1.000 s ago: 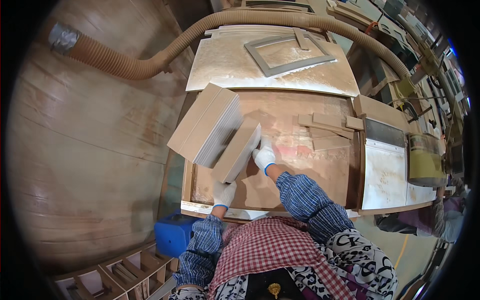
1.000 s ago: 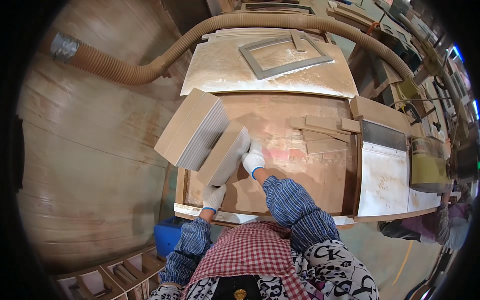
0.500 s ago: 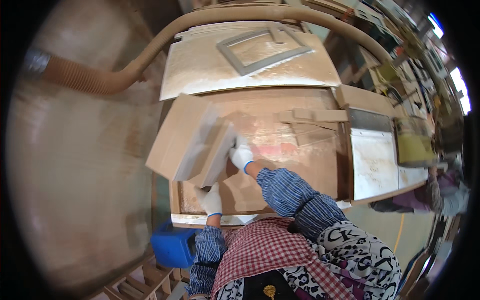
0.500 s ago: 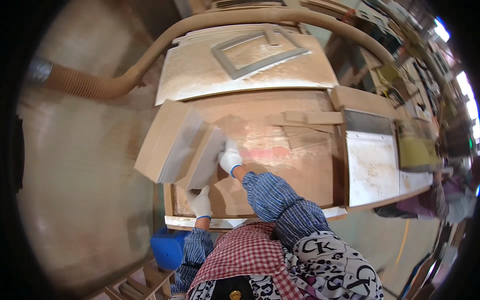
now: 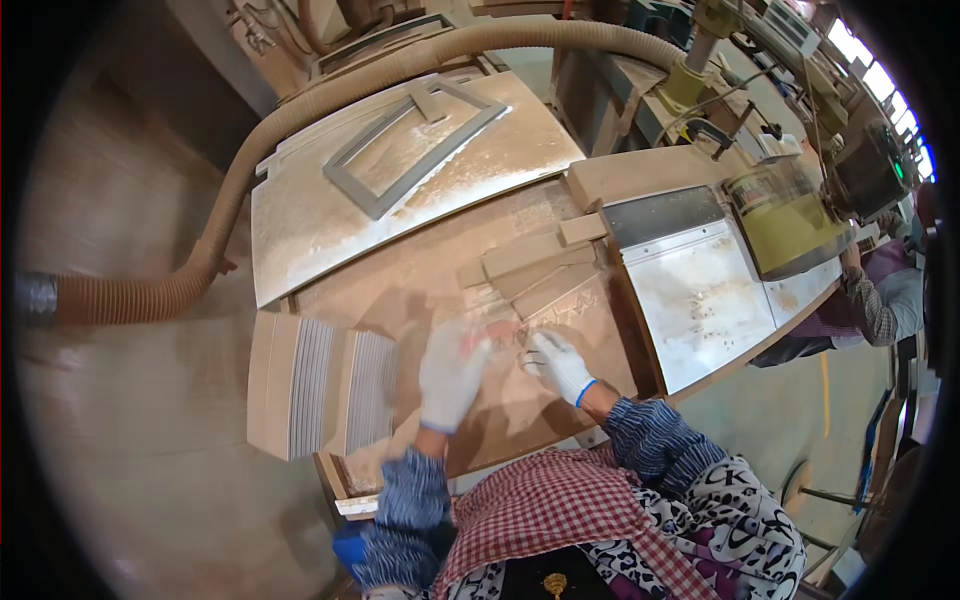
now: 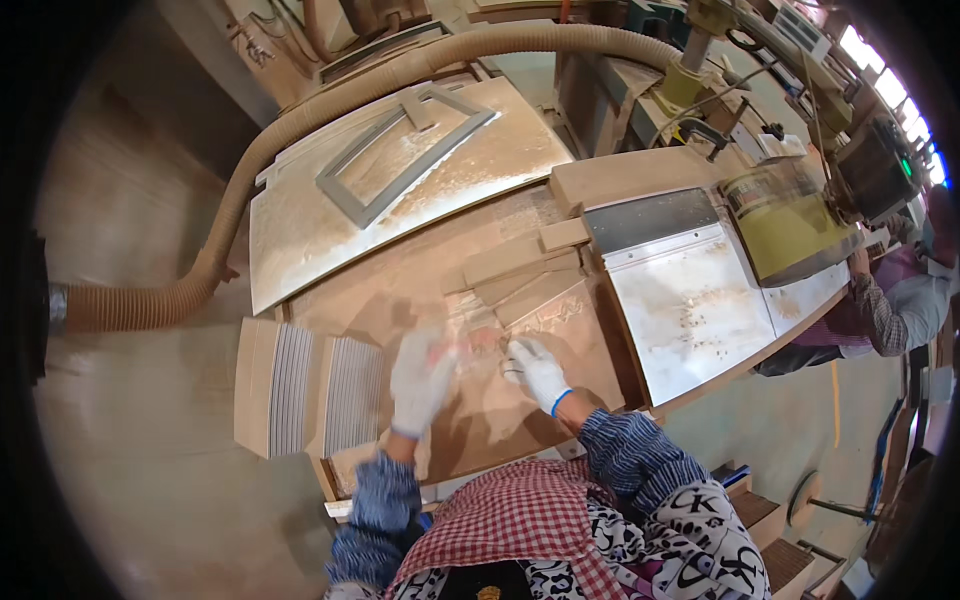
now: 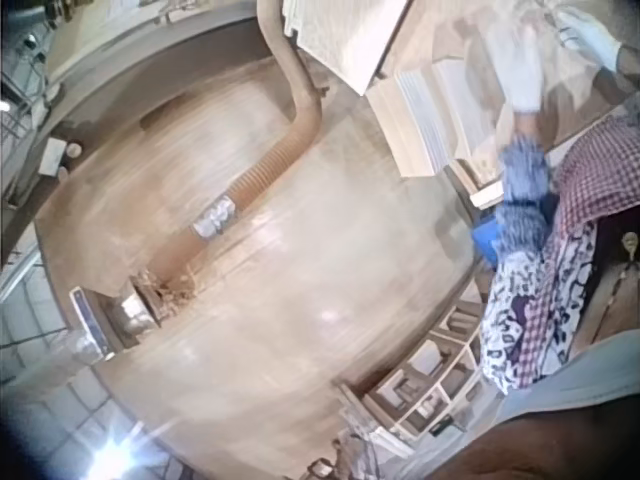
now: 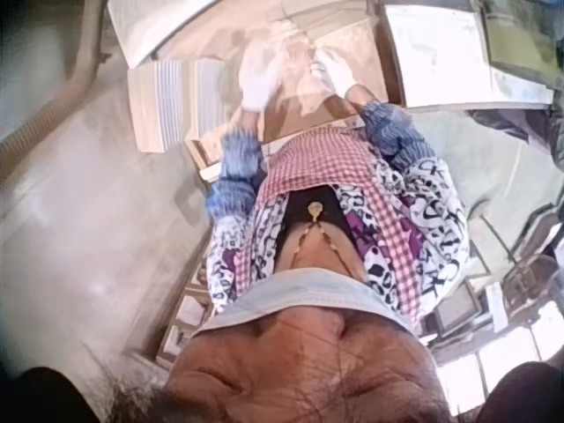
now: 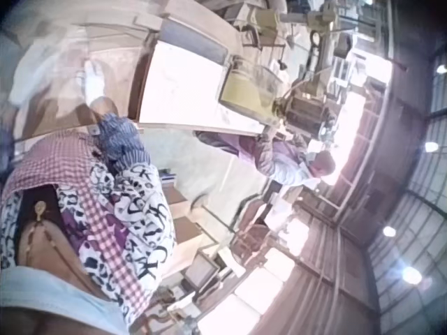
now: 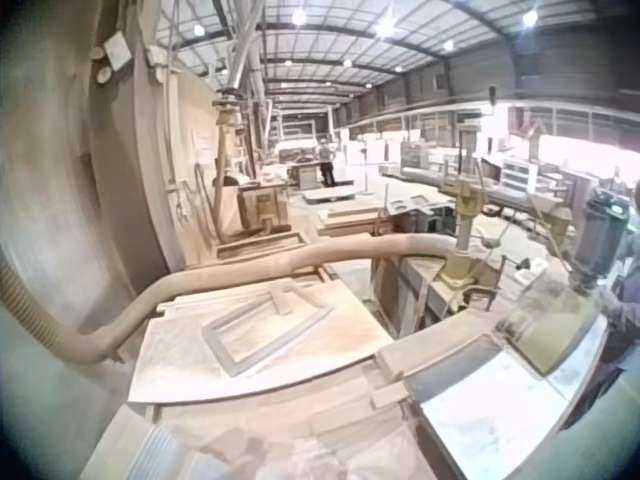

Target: The recorder is picking up stacks of thin wooden blocks from a pallet and organizing them into neat piles on a workbench in a furniture factory.

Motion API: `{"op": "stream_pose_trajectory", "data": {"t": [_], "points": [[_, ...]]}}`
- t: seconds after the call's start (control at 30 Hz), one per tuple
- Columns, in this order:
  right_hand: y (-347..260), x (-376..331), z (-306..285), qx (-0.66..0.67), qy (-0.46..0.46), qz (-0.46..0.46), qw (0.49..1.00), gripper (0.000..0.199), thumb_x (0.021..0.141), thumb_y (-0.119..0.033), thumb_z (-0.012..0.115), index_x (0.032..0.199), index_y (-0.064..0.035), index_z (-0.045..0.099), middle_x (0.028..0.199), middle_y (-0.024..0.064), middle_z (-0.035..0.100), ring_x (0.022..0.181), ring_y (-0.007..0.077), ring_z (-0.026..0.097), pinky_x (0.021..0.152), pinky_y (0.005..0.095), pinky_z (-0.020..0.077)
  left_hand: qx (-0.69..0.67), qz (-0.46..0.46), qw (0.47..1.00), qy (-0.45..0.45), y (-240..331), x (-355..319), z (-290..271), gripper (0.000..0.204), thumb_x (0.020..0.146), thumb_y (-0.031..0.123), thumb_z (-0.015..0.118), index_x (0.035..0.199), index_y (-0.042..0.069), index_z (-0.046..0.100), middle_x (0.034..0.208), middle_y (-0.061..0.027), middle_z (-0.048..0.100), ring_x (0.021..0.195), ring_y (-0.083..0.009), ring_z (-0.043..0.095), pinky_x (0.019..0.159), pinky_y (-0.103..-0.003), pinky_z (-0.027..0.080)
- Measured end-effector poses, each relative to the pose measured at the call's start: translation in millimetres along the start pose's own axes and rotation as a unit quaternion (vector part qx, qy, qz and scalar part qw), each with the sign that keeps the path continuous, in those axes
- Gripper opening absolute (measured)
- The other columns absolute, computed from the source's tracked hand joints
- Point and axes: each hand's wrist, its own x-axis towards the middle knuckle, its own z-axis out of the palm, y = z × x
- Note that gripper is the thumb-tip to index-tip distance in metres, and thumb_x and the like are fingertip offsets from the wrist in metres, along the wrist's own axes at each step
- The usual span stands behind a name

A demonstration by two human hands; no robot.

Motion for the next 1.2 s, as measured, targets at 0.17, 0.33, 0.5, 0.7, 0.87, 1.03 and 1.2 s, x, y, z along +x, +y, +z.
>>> {"op": "stream_pose_trajectory", "data": {"t": [0.17, 0.33, 0.5, 0.7, 0.87, 1.03, 1.2], "points": [[-35.4, 16.5, 13.3, 0.045, 0.077, -0.050, 0.995, 0.060, 0.093, -0.026, 0.061, 0.140, 0.0027, 0.036, 0.119, 0.0118, 0.054, 0.093, 0.0206, 0.061, 0.077, 0.0326, 0.0546, 0.020, 0.140, 0.984, -0.107, -22.6, 161.2, 46.7, 0.055, 0.085, 0.040, 0.061, 0.126, 0.003, 0.056, 0.127, -0.0207, 0.055, 0.115, -0.0350, 0.054, 0.101, -0.038, 0.040], [-48.6, 59.8, 23.8, 0.117, 0.107, -0.050, 0.986, 0.066, 0.091, -0.029, 0.065, 0.140, 0.0002, 0.033, 0.116, 0.0082, 0.052, 0.098, 0.0190, 0.054, 0.083, 0.0337, 0.0485, 0.047, 0.005, 0.896, -0.442, -35.8, 221.8, 83.1, 0.070, 0.084, 0.052, 0.059, 0.133, 0.003, 0.051, 0.131, -0.0213, 0.055, 0.121, -0.0338, 0.051, 0.103, -0.035, 0.038], [-59.6, 70.5, 37.2, 0.115, 0.055, -0.064, 0.990, 0.052, 0.090, -0.032, 0.066, 0.126, -0.0027, 0.043, 0.115, 0.0075, 0.051, 0.097, 0.0187, 0.052, 0.083, 0.0332, 0.0460, 0.033, -0.001, 0.904, -0.427, -50.2, 203.6, 94.3, 0.068, 0.084, 0.057, 0.057, 0.127, 0.004, 0.057, 0.130, -0.0214, 0.054, 0.123, -0.0359, 0.047, 0.101, -0.036, 0.038], [-29.0, 40.6, 43.6, 0.109, 0.019, 0.012, 0.994, 0.039, 0.090, -0.030, 0.066, 0.119, -0.0120, 0.047, 0.104, 0.0013, 0.053, 0.091, 0.0151, 0.052, 0.075, 0.0308, 0.0444, 0.062, -0.007, 0.919, -0.389, -66.7, 121.2, 71.4, 0.064, 0.086, 0.056, 0.054, 0.127, 0.006, 0.057, 0.128, -0.0273, 0.052, 0.120, -0.0409, 0.047, 0.100, -0.041, 0.040], [26.7, -18.0, 50.8, 0.097, -0.029, 0.089, 0.991, 0.037, 0.089, -0.033, 0.065, 0.117, -0.0129, 0.051, 0.106, 0.0000, 0.056, 0.093, 0.0148, 0.053, 0.074, 0.0307, 0.0450, 0.084, -0.073, 0.946, -0.304, -59.5, 7.2, 34.8, 0.066, 0.086, 0.052, 0.056, 0.130, 0.004, 0.055, 0.121, -0.0308, 0.052, 0.118, -0.0394, 0.047, 0.101, -0.042, 0.036], [70.1, -52.3, 59.9, 0.117, -0.053, 0.129, 0.983, 0.038, 0.090, -0.030, 0.063, 0.123, -0.0149, 0.051, 0.116, 0.0007, 0.059, 0.097, 0.0140, 0.058, 0.071, 0.0281, 0.0452, 0.109, -0.034, 0.981, -0.160, -67.3, -94.6, 37.9, 0.070, 0.086, 0.051, 0.055, 0.136, 0.003, 0.046, 0.130, -0.0272, 0.046, 0.121, -0.0421, 0.043, 0.102, -0.046, 0.034], [84.3, -37.6, 35.3, 0.070, -0.140, 0.120, 0.980, 0.035, 0.096, -0.030, 0.055, 0.123, -0.0093, 0.054, 0.112, 0.0058, 0.063, 0.098, 0.0193, 0.062, 0.086, 0.0351, 0.0496, 0.082, -0.131, 0.983, -0.101, -40.9, -113.6, 43.1, 0.071, 0.084, 0.050, 0.060, 0.137, 0.004, 0.042, 0.117, -0.0264, 0.052, 0.111, -0.0417, 0.051, 0.094, -0.047, 0.042]]}}
